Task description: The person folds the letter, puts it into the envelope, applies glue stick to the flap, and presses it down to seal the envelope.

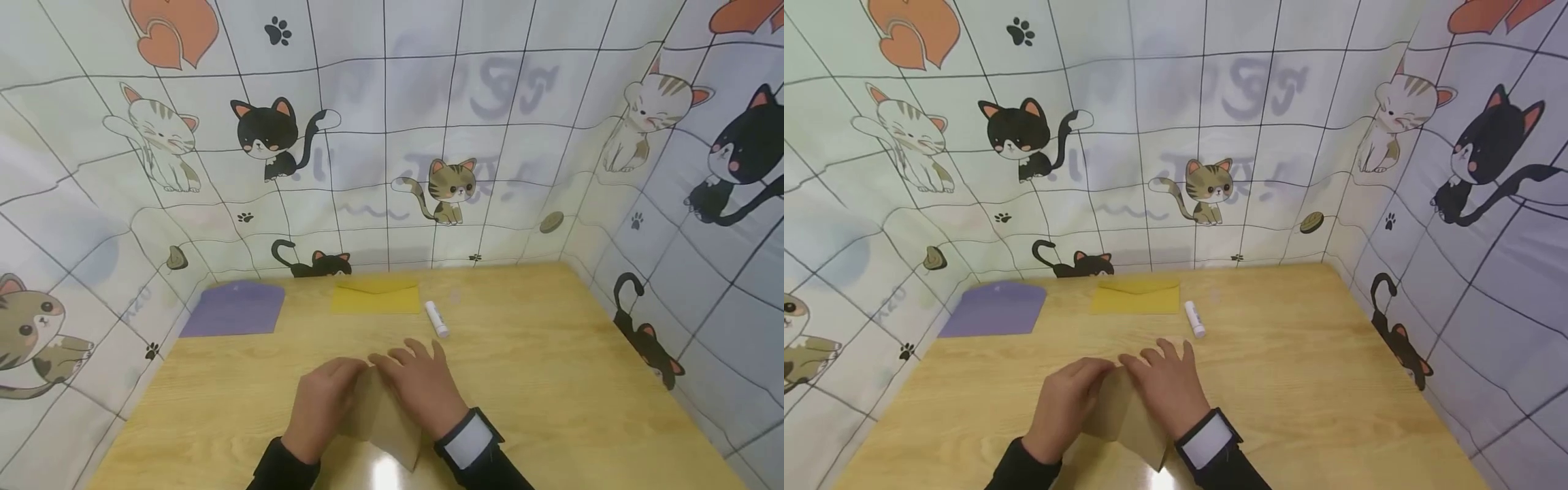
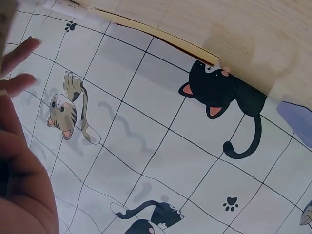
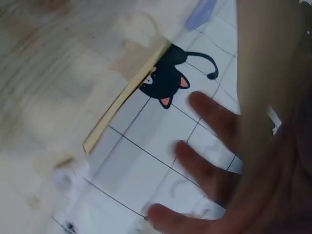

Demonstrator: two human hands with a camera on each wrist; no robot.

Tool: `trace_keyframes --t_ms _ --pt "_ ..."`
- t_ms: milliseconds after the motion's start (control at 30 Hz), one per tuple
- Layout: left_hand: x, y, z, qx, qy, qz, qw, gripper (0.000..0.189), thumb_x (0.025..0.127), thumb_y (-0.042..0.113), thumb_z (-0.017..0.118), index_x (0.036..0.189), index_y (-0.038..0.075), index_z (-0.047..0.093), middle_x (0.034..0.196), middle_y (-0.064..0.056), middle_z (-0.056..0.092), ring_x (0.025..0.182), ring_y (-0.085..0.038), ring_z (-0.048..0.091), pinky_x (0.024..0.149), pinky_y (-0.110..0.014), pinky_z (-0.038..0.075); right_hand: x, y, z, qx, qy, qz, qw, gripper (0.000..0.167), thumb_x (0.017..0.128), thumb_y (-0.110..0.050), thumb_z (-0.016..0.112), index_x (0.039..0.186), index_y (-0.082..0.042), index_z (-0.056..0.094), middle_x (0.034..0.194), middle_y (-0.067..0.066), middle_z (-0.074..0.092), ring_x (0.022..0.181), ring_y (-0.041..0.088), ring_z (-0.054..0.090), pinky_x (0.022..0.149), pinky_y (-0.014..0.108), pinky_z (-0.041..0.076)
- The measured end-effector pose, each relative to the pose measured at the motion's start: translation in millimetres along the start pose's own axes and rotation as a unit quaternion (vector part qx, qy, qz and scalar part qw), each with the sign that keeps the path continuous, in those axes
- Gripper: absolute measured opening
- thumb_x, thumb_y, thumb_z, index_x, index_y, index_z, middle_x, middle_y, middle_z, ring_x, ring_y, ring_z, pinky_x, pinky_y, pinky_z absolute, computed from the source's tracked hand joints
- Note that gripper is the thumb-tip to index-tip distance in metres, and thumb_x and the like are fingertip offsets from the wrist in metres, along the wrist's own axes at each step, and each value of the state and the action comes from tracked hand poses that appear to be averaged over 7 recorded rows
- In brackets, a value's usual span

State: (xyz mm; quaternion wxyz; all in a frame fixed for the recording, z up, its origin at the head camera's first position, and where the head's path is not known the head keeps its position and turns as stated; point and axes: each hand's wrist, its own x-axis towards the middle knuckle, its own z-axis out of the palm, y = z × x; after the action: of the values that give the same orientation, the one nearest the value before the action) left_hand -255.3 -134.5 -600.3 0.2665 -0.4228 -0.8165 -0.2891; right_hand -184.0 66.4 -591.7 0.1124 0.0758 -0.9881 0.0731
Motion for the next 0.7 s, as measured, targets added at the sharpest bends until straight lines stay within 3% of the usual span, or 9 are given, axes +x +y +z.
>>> trace_keyframes --t_ms 100,200,433,600,700 --pt "-1.6 2.1 1.2 -0.004 0.017 0.007 0.9998 0.036 0.074 -0.015 0.091 0.096 0.011 0.08 0.087 -0.001 0.082 0.079 -0.015 0.082 0.068 -0.03 0.067 -4.0 -1 0 0.033 -0.044 0.01 0.9984 0.042 0.113 -0.024 0.068 0.154 -0.032 0.068 0.141 -0.002 0.08 0.137 0.033 0.072 0.107 0.067 0.061" --pt "0.8 0.7 4.4 -0.021 0.019 0.017 0.9995 0.037 0.075 -0.017 0.088 0.098 0.011 0.081 0.089 0.0 0.082 0.08 -0.014 0.081 0.069 -0.03 0.067 -0.4 2 3 0.053 -0.064 0.0 0.9965 0.036 0.115 -0.025 0.065 0.151 -0.028 0.069 0.142 -0.003 0.08 0.14 0.031 0.071 0.111 0.065 0.06" --pt "-0.9 -3.7 7.8 -0.009 0.031 0.007 0.9995 0.031 0.078 -0.012 0.085 0.1 0.01 0.082 0.089 -0.003 0.084 0.08 -0.018 0.083 0.068 -0.034 0.068 2.6 4 11 0.043 -0.051 0.032 0.9973 0.033 0.113 -0.015 0.059 0.138 -0.029 0.075 0.131 -0.003 0.085 0.132 0.029 0.074 0.109 0.06 0.061" --pt "-6.2 -2.5 10.2 -0.023 0.024 0.003 0.9994 0.029 0.082 -0.011 0.086 0.101 0.01 0.084 0.091 -0.004 0.084 0.084 -0.019 0.084 0.073 -0.035 0.069 0.4 -1 18 0.017 -0.031 0.01 0.9993 0.031 0.111 -0.015 0.061 0.136 -0.026 0.075 0.131 -0.003 0.085 0.131 0.026 0.076 0.109 0.055 0.062" --pt "-6.3 -1.8 11.5 -0.029 0.025 0.005 0.9993 0.028 0.084 -0.011 0.085 0.102 0.01 0.084 0.092 -0.004 0.085 0.085 -0.019 0.084 0.074 -0.035 0.069 -0.8 -2 22 -0.005 -0.033 0.005 0.9994 0.025 0.111 -0.015 0.062 0.131 -0.026 0.073 0.124 -0.005 0.086 0.12 0.022 0.078 0.101 0.05 0.064"
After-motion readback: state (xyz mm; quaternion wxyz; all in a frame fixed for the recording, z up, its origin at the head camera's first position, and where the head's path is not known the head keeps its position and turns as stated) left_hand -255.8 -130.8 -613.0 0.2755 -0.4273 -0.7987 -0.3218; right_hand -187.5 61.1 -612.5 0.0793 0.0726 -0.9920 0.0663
